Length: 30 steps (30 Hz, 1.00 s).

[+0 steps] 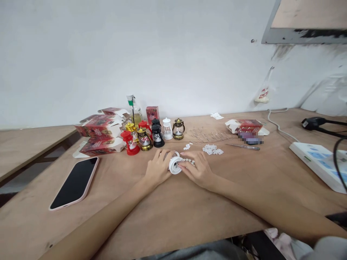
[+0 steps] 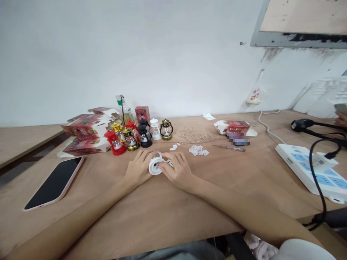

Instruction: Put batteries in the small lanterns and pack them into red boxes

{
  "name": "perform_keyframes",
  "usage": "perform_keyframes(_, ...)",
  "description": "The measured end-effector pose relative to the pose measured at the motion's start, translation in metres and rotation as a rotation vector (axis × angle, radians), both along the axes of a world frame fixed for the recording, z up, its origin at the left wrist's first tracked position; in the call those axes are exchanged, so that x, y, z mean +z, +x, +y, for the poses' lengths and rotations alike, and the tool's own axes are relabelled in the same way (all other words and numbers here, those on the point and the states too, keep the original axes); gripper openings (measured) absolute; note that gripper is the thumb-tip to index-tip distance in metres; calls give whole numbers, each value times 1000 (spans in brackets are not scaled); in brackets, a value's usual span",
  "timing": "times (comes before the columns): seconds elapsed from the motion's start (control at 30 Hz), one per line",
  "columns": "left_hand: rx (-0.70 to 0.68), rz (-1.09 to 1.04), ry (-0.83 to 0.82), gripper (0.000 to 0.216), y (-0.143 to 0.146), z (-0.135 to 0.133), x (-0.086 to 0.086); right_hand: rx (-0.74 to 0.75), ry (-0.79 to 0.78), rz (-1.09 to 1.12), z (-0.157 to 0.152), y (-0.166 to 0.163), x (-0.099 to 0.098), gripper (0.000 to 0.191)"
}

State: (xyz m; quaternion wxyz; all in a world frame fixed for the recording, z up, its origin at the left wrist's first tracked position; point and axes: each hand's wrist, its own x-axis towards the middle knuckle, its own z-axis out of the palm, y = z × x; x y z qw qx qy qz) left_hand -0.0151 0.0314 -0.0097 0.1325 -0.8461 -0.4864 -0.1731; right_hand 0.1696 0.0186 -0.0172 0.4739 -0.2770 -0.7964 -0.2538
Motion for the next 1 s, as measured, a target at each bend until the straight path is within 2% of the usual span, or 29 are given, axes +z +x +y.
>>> perform_keyframes(0.13, -17, -5, 7, 41, -1, 1, 0, 23, 2, 33, 1, 1, -1, 6)
perform_keyframes(0.3, -7, -61, 44, 41, -8, 7, -2, 70, -75, 98, 0, 6, -3, 4)
perform_keyframes(0.43, -28, -130, 72, 38, -16, 14, -4, 31, -238, 77, 5, 9, -7, 7)
perform_keyframes(0.57, -26, -178, 79, 37, -20, 16, -5, -52, -457, -84, 14, 9, -12, 16)
perform_keyframes(0.67, -15, -171, 63, 37, -18, 15, -4, -87, -561, -158, 19, 8, -13, 24)
perform_keyframes(0.87, 16, -151, 27, 39, -16, 12, -1, -97, -548, -191, 22, 6, -16, 24)
perform_keyframes(1.0, 30, -121, 13, 39, -15, 11, 0, -92, -515, -225, 22, 6, -16, 17)
